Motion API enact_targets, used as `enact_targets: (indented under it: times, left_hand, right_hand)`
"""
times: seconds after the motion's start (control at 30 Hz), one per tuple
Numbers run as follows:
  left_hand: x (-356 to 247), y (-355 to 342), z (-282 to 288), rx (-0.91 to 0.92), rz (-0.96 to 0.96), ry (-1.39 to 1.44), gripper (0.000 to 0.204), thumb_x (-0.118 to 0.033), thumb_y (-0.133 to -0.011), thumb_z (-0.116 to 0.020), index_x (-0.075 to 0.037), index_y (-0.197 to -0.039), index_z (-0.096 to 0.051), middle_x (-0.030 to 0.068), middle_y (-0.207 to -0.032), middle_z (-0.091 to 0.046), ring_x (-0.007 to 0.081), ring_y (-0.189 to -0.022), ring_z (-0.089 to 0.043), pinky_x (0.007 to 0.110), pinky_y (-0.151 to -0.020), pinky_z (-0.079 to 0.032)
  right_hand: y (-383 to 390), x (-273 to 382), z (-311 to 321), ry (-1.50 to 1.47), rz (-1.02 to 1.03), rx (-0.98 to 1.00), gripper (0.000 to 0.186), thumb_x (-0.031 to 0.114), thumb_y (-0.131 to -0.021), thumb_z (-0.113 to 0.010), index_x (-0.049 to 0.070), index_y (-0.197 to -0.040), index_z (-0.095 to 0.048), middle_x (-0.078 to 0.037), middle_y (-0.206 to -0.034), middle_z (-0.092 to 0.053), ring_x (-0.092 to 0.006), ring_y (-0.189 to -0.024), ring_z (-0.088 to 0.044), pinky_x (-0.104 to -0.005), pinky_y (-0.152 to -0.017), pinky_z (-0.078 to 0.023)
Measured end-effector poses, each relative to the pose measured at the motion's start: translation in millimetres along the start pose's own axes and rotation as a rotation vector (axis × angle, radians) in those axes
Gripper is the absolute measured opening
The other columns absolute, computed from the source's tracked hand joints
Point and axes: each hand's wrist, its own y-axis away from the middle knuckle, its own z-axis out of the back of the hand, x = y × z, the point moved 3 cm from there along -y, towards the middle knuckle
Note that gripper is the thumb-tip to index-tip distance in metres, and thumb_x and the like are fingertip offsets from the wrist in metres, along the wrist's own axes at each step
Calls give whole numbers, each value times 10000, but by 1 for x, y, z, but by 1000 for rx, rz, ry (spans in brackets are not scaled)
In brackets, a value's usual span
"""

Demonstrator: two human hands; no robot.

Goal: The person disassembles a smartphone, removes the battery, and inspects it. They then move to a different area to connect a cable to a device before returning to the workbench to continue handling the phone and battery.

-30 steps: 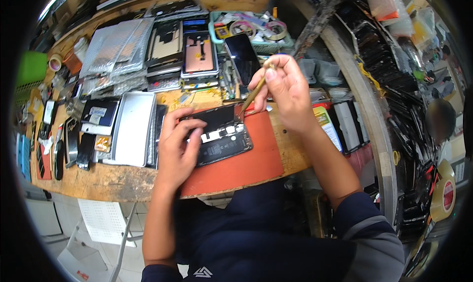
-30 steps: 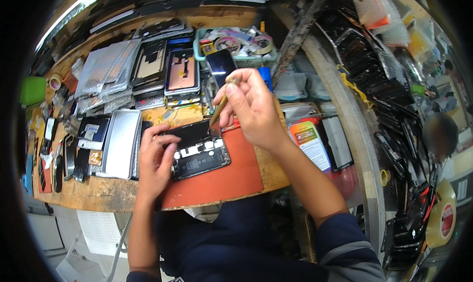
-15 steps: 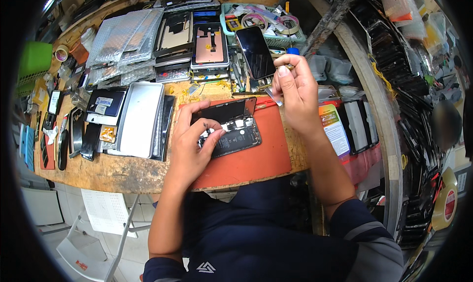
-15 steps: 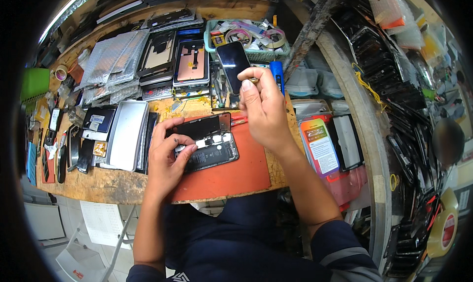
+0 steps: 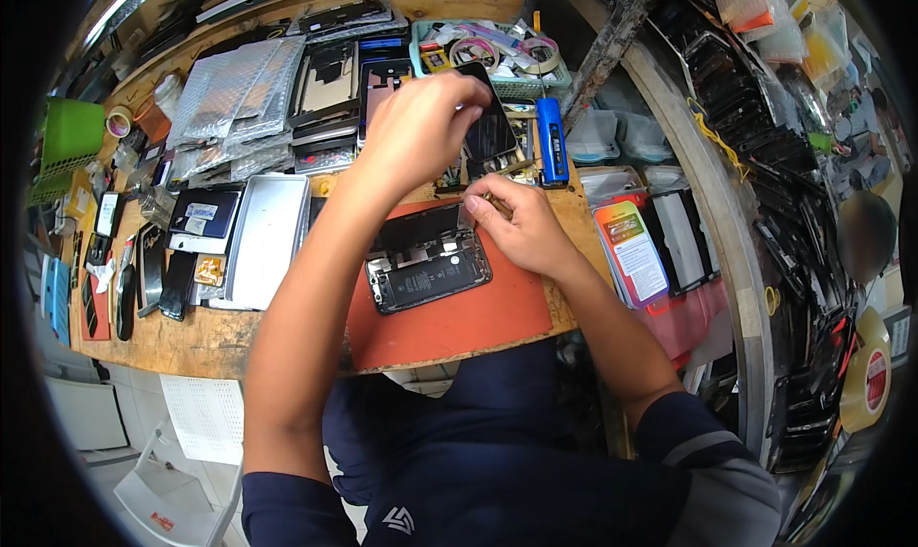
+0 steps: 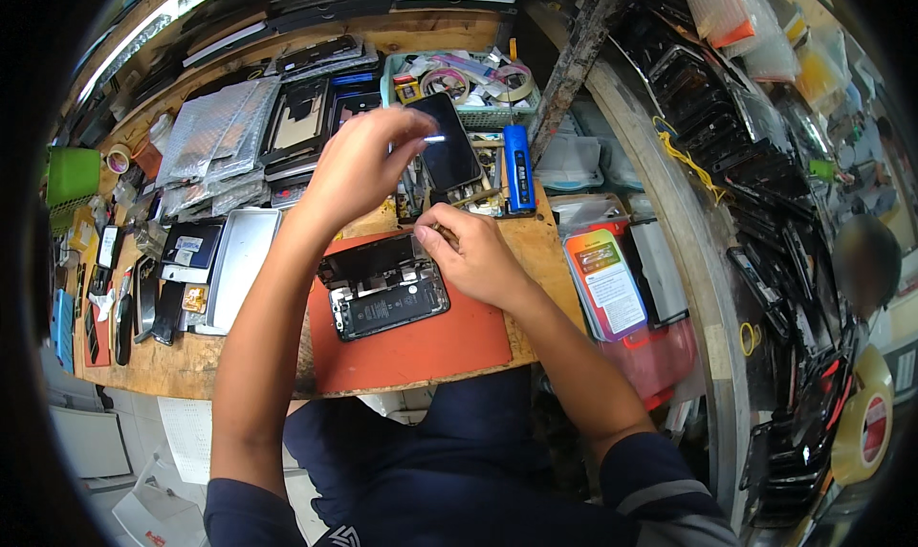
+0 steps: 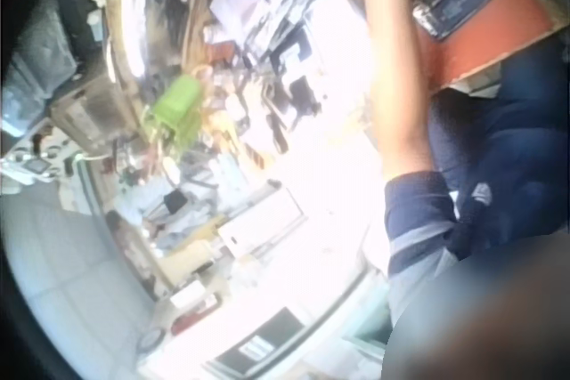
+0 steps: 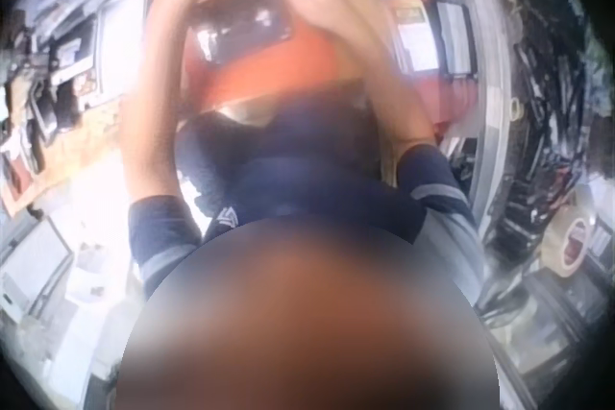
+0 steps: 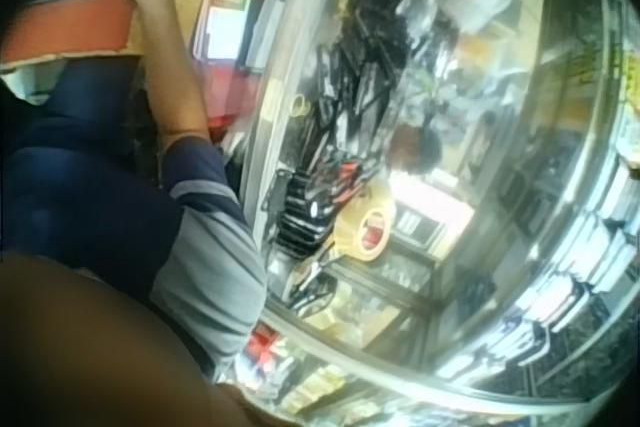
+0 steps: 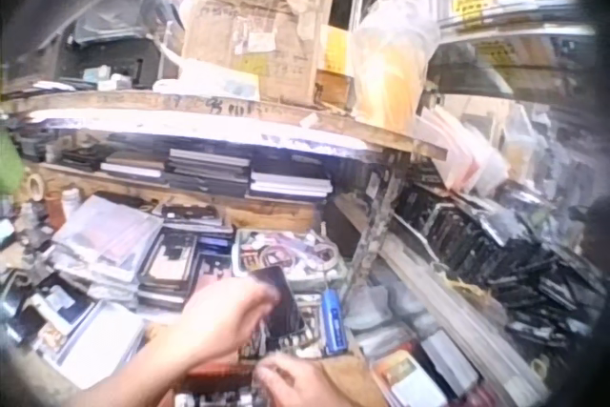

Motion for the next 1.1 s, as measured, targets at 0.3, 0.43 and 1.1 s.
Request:
enact_targets:
  times: [0.3, 0.43, 1.1]
  left_hand:
    - [-8, 65, 36, 0, 256, 161, 282, -105, -1039, -679, 14, -1295, -690, 144, -1141, -746, 215, -952, -713, 359, -894, -564]
    - [-27, 116, 34, 87, 329, 113, 204, -57, -1009, -673, 1, -1203, -694, 184, -1132, -717, 354, -1060, -709, 397, -911, -554]
    - [-64, 135, 4, -11, 386, -61, 124, -204, -917, -796, -153, -1030, -792, 95, -1327, -646, 324, -1319, -560, 589, -1238, -210]
  right_hand:
    - [2, 1, 3, -28, -62, -2, 169, 153, -1067, -665, -12, -1072, -699, -67, -909, -715, -130, -852, -655, -308, -778, -527]
    - [4, -4, 14, -228, -119, -128, 191, 148, -1108, -596, 15, -1233, -651, -45, -955, -720, -103, -864, -653, -274, -772, -530]
    - [28, 43, -2, -334, -71, -40, 214, 141, -1157, -480, -21, -1277, -553, -138, -1109, -739, -189, -1090, -718, -352, -989, -576]
